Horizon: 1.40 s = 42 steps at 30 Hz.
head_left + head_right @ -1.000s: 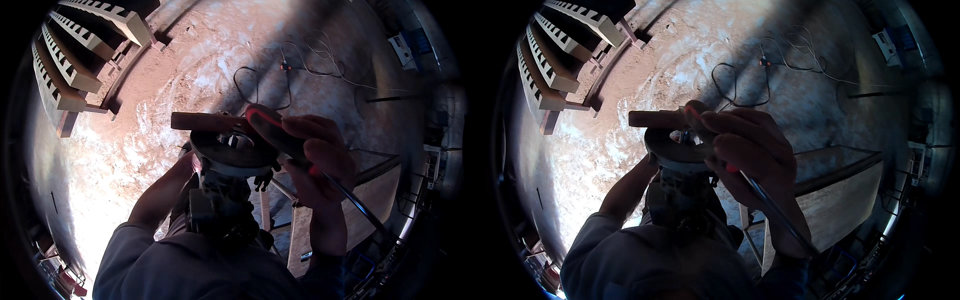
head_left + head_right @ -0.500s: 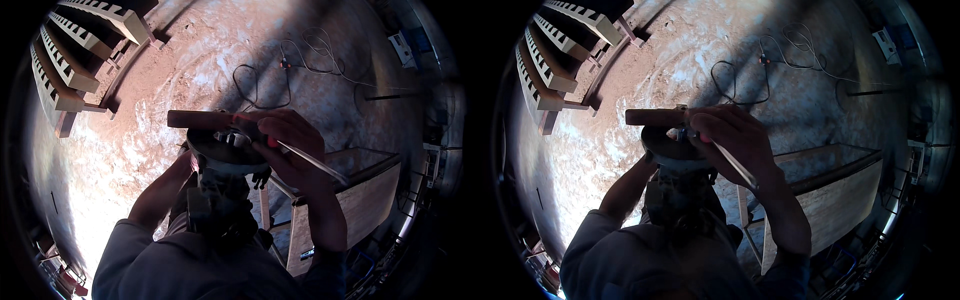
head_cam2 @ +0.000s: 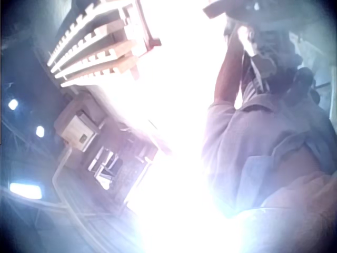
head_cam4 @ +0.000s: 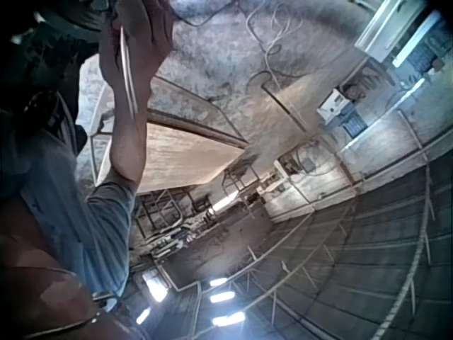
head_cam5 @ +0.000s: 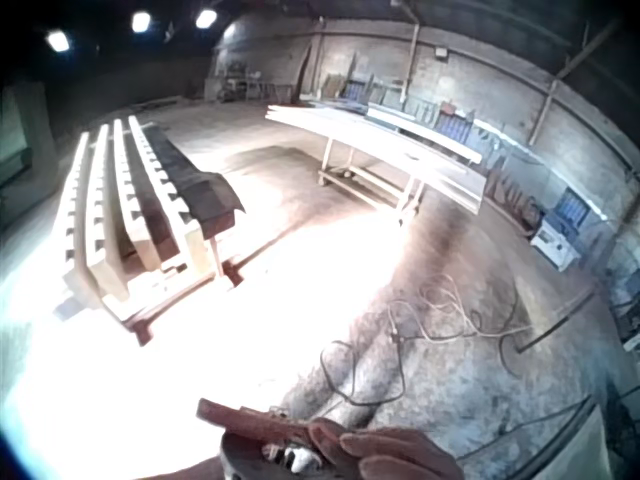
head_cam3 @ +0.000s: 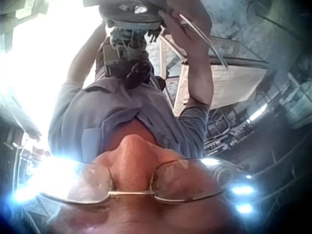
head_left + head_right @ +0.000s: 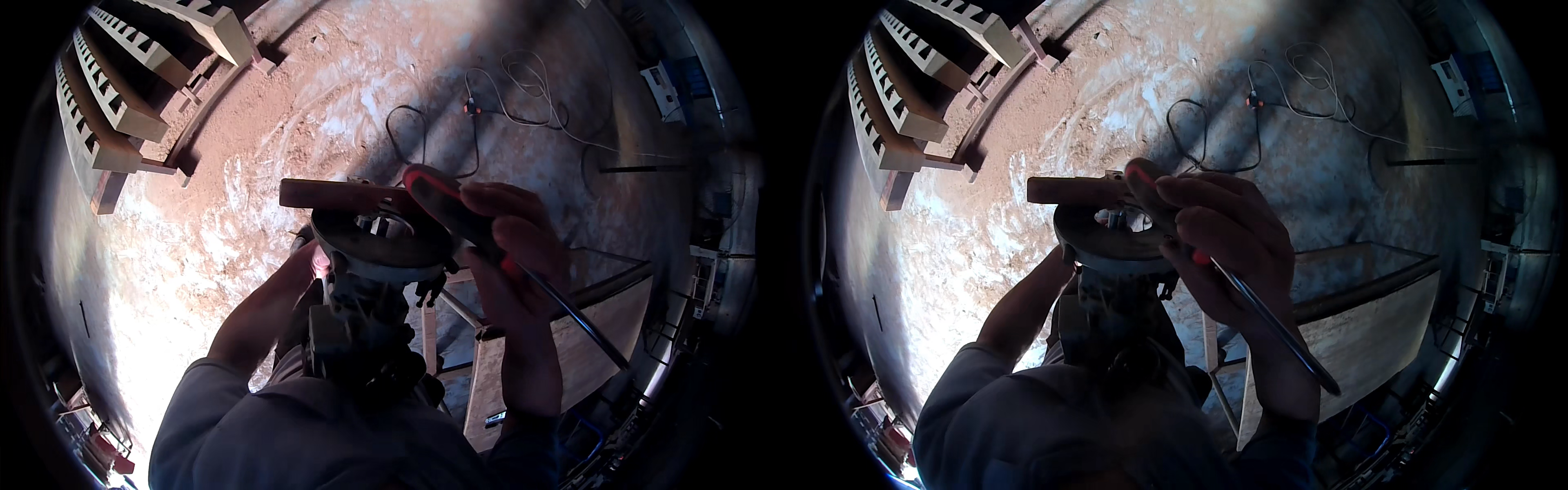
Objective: The person adjusts a wood router with a screwdriver, attaches a wooden guide component, and then uses the router to carve grooves into the ends of several wooden beams.
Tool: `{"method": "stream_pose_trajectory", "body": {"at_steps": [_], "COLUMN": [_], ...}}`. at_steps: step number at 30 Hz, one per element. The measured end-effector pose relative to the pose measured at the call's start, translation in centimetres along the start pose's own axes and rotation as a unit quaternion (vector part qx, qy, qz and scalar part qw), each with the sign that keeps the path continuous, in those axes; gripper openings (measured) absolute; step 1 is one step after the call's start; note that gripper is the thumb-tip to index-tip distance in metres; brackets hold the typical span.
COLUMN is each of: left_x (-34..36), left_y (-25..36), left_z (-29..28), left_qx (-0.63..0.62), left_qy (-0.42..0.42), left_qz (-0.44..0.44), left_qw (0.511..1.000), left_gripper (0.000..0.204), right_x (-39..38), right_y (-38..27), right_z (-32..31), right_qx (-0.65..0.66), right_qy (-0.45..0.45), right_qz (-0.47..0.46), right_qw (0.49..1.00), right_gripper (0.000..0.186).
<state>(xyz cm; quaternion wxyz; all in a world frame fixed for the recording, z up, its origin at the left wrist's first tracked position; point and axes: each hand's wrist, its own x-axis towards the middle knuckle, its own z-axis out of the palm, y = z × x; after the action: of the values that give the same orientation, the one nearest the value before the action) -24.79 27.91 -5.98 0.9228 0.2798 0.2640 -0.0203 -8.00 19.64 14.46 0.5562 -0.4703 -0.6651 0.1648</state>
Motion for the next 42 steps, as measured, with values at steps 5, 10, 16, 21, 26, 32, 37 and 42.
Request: {"method": "stream_pose_trajectory", "body": {"at_steps": [5,10,16,21,26,32,37,42], "left_x": [-0.1,-4.2,-9.5,-14.0,-20.1,-25.5,-30.4,-34.4], "left_y": [-0.6,-2.7,-6.5,-7.8,-11.2,-9.3,-7.9,-4.4], "left_z": [-2.0,-6.1,-10.2,-9.8,-9.4,-6.3,-9.8,-14.2], "left_qx": [-0.018,-0.062,-0.124,-0.155,-0.154,-0.154,-0.186,-0.205], "left_qy": [0.013,0.092,0.176,0.229,0.354,0.552,0.547,0.577], "left_qz": [-0.010,-0.006,0.028,0.155,0.260,0.255,0.280,0.246], "left_qw": [1.000,0.994,0.976,0.949,0.885,0.779,0.767,0.752], "left_gripper": [0.064,0.065,0.065,0.065,0.035,0.009,0.016,0.020], "right_x": [-1.8,-5.0,-16.2,-12.0,-9.1,-2.1,2.9,6.2], "right_y": [0.9,-1.4,-2.0,-2.9,0.2,4.3,8.0,11.6], "right_z": [-1.6,-4.4,0.3,5.5,8.2,13.9,21.6,29.3], "right_qx": [-0.004,0.179,0.220,0.273,0.327,0.206,0.262,0.438], "right_qy": [-0.003,0.143,0.037,-0.040,-0.154,-0.316,-0.375,-0.329], "right_qz": [0.021,0.144,0.564,0.608,0.556,0.528,0.455,0.585], "right_qw": [1.000,0.963,0.795,0.745,0.748,0.761,0.764,0.598], "right_gripper": [0.035,0.037,0.029,0.037,0.038,0.030,0.041,0.043]}}
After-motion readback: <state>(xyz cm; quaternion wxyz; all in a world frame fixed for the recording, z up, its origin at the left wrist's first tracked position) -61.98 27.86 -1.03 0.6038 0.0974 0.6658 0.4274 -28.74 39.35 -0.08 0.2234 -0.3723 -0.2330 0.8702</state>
